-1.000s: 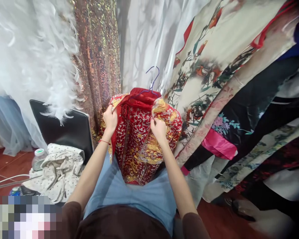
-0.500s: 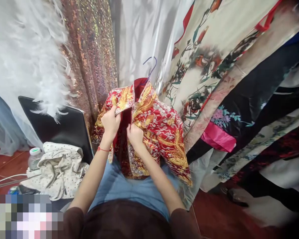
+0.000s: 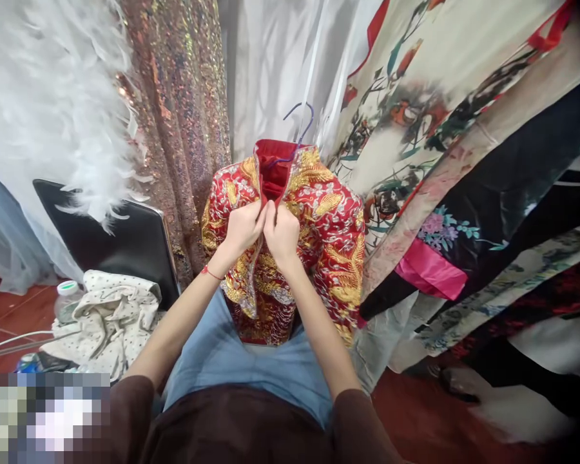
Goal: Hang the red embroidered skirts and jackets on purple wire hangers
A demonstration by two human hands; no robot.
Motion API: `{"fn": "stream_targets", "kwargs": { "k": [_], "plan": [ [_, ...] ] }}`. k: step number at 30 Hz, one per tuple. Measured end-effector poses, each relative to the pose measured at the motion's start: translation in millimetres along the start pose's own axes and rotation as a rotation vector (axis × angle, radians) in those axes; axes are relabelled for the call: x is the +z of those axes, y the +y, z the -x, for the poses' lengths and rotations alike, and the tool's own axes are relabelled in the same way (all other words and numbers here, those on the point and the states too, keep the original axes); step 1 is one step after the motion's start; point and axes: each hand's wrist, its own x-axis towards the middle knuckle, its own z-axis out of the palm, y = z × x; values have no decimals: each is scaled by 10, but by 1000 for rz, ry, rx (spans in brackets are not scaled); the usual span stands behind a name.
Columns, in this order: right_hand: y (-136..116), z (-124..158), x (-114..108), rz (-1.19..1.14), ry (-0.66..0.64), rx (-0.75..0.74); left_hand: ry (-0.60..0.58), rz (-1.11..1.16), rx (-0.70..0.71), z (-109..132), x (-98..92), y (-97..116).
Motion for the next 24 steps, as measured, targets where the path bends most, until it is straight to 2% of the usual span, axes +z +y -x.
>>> {"fn": "stream_targets", "kwargs": {
  "k": [3,6,9,13,15,17,19,21,22,24],
  "plan": [
    [172,60,4,-16,-73,31,-85,-16,16,13,73,96],
    [515,281,106,43,-254,163,-326,-34,-5,181,323,86],
    [813,509,220,77,-324,223,-487,3,28,316,583,71],
    [1022,535,301,42,-328,219,-457,70,40,197,768,59],
    [1103,492,327,22,-341,217,-412,124,-14,97,835,28],
    [1191,525,346,-42,-356,246,-394,220,-84,95,917,-29],
    [1258,703,348,-202,-341,363,-368,395,-164,272,1003,-93],
    [1264,1041,340,-379,-292,541,-296,631,-310,643,1078,-142],
    [1241,1258,345,-389,-273,602,-260,749,-443,885,1117,-161],
    [1161,1734,403,-426,-253,747,-239,967,-865,1413,1216,-198]
  ]
}}
